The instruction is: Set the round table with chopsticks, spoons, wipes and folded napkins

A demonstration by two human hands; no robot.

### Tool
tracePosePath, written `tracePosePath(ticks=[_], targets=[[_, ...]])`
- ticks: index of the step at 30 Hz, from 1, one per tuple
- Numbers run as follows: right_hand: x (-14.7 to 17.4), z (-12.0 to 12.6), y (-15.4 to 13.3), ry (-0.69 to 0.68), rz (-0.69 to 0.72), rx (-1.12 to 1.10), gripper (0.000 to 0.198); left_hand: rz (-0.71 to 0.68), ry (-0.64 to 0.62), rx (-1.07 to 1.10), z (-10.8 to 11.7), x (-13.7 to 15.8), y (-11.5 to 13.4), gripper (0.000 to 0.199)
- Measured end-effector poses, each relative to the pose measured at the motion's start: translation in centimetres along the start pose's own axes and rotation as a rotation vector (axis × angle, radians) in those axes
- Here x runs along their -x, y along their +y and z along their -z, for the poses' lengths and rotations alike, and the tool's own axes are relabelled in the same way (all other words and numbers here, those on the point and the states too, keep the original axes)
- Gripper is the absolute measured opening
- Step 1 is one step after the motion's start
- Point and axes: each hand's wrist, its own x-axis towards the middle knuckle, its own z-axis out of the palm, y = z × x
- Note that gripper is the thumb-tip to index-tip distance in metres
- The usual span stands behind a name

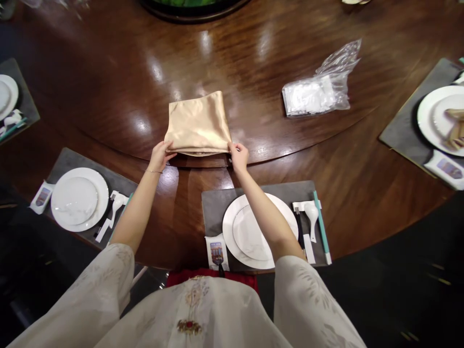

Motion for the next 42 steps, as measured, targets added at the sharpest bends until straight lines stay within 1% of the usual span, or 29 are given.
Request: tracePosePath(ticks=[1,3,5,6,7,8,9,12,13,14,16,17,18,20,21,23,25,26,28,29,31,33,34,37,39,40,42], targets=[[0.7,-0.1,0.3,0.033,0.015,0.060,0.028,-0.021,0.051,-0.089,-0.2,0.2,-0.6,0.020],[1.9,-0.2,0.9,0.091,0.079,0.224,0.023,-0.100,0.180,-0.349,-0.4,0.7,-1.7,0.019],[2.8,-0.1,1.3,0.081,0.193,0.403,0.016,-0.232,0.297,-0.624,-0.5,1.3,-2.5,0.013],[3.0,0.0,1.4,0.062,0.259,0.485,0.014,-0.312,0.328,-0.745,-0.5,1.5,-2.8,0.013],[3.2,0.1,1.4,0.025,0.329,0.557,0.015,-0.389,0.324,-0.852,-0.4,1.7,-2.9,0.017],[3.2,0.2,1.4,-0.029,0.401,0.615,0.019,-0.462,0.275,-0.946,-0.2,1.9,-2.9,0.022],[3.1,0.4,1.4,-0.098,0.470,0.658,0.024,-0.527,0.182,-1.031,0.1,1.9,-2.8,0.025],[2.6,1.0,1.4,-0.309,0.633,0.709,0.033,-0.653,-0.175,-1.212,1.3,1.9,-2.7,0.034],[2.4,1.3,1.5,-0.358,0.674,0.712,0.035,-0.684,-0.266,-1.247,1.8,1.9,-2.8,0.038],[2.3,1.6,1.5,-0.396,0.711,0.715,0.038,-0.713,-0.330,-1.275,2.3,2.0,-2.9,0.043],[2.3,2.2,1.7,-0.459,0.768,0.726,0.044,-0.760,-0.404,-1.316,3.4,2.3,-3.4,0.055],[2.4,2.6,1.7,-0.491,0.787,0.730,0.043,-0.771,-0.430,-1.328,3.9,2.6,-3.6,0.057],[2.5,2.9,1.7,-0.520,0.795,0.731,0.040,-0.772,-0.445,-1.331,4.2,2.8,-3.9,0.054],[2.5,3.3,1.3,-0.547,0.744,0.720,0.033,-0.743,-0.417,-1.305,4.5,3.3,-4.1,0.044],[2.3,3.5,0.9,-0.540,0.678,0.712,0.030,-0.704,-0.370,-1.278,4.4,3.4,-4.1,0.039],[1.4,3.5,-0.1,-0.501,0.497,0.699,0.027,-0.580,-0.208,-1.219,3.9,3.1,-3.5,0.031],[-0.2,3.3,-1.3,-0.475,0.312,0.695,0.023,-0.444,-0.026,-1.157,3.1,2.3,-2.5,0.024],[-1.2,3.0,-1.8,-0.472,0.237,0.697,0.022,-0.380,0.046,-1.132,2.7,1.7,-1.9,0.021],[-3.1,2.5,-2.4,-0.450,0.121,0.712,0.022,-0.267,0.125,-1.105,2.0,0.3,-0.6,0.018],[-3.9,2.1,-2.6,-0.421,0.081,0.724,0.025,-0.210,0.137,-1.106,1.7,-0.3,-0.1,0.019],[-5.1,1.5,-2.7,-0.352,0.040,0.742,0.041,-0.120,0.141,-1.137,1.1,-1.5,0.7,0.026],[-5.8,0.8,-2.9,-0.313,0.016,0.756,0.056,-0.089,0.128,-1.184,0.4,-2.2,1.2,0.032],[-6.0,0.5,-3.0,-0.316,-0.001,0.765,0.058,-0.082,0.117,-1.207,0.1,-2.4,1.3,0.032],[-6.2,-0.1,-3.6,-0.354,-0.052,0.781,0.049,-0.051,0.084,-1.246,-0.8,-2.8,1.4,0.026],[-6.1,-0.3,-3.9,-0.356,-0.068,0.746,0.042,-0.021,0.087,-1.230,-1.0,-3.0,1.3,0.029],[-6.1,-0.3,-4.0,-0.357,-0.080,0.699,0.040,-0.016,0.089,-1.199,-0.9,-3.1,1.2,0.031],[-6.0,-0.2,-3.8,-0.375,-0.155,0.541,0.035,-0.016,0.092,-1.075,-0.4,-3.3,1.0,0.032]])
